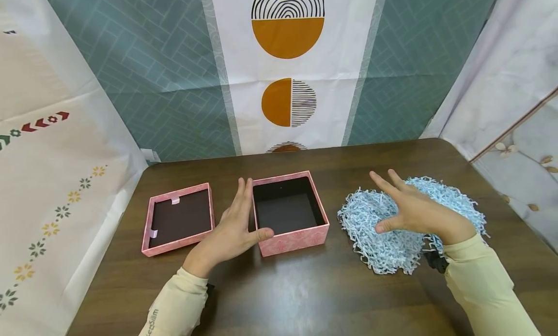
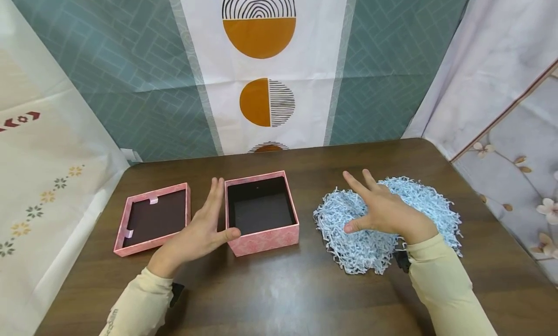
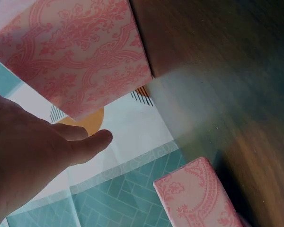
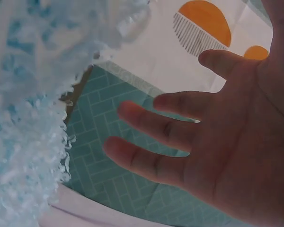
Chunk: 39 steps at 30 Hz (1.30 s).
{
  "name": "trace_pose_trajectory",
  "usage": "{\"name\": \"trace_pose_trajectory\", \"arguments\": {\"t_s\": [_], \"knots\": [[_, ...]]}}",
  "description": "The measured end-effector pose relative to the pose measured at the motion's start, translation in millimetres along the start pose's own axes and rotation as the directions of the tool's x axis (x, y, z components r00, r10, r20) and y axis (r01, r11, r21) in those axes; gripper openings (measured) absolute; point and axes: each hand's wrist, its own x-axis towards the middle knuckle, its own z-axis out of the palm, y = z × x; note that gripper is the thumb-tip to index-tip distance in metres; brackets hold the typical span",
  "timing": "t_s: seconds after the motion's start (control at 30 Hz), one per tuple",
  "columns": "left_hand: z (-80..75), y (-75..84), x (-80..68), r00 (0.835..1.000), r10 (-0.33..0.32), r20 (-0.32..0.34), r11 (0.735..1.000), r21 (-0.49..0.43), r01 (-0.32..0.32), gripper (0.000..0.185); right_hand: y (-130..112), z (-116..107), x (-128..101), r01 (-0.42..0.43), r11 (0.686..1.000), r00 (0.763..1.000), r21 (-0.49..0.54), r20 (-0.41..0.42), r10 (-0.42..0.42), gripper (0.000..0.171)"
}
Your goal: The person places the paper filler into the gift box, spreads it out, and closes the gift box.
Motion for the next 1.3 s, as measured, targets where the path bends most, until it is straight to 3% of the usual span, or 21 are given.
{"name": "trace_pose_trajectory", "arguments": {"t_s": [0.37, 0.53, 0.7, 0.83, 1.0, 1.13, 1.3], "knots": [[0.7, -4.5, -1.0, 0.999, -0.024, 0.029, 0.998, -0.063, 0.026, 0.116, 1.6, 15.2, 4.6, -0.025, 0.992, 0.990, 0.121, 0.143, 0.008, 0.117], [0.7, -5.5, -1.2, 0.999, -0.022, 0.033, 0.997, -0.079, 0.024, 0.116, 1.2, 29.1, 11.5, -0.032, 0.993, 0.981, 0.111, 0.193, 0.010, 0.119], [2.2, -6.1, -1.5, 0.999, -0.021, 0.043, 0.996, -0.090, 0.025, 0.116, 0.8, 39.8, 18.6, -0.073, 0.995, 0.982, 0.074, 0.178, 0.059, 0.127], [2.8, -6.3, -0.6, 0.998, -0.025, 0.050, 0.994, -0.109, 0.030, 0.115, 2.8, 43.4, 23.9, -0.101, 0.995, 0.988, 0.025, 0.121, 0.097, 0.126], [2.9, -6.3, -0.7, 0.998, -0.028, 0.058, 0.991, -0.130, 0.036, 0.114, 8.8, 44.0, 29.6, -0.077, 0.996, 0.995, -0.037, 0.065, 0.080, 0.110], [3.1, -5.6, -0.4, 0.997, -0.032, 0.066, 0.989, -0.143, 0.041, 0.113, 16.7, 42.1, 31.8, -0.022, 0.997, 0.997, -0.074, 0.068, 0.027, 0.084], [3.4, -6.0, -0.7, 0.995, -0.043, 0.094, 0.986, -0.157, 0.058, 0.111, 23.8, 33.7, 31.4, 0.057, 0.997, 0.998, -0.056, 0.040, -0.055, 0.066]]}}
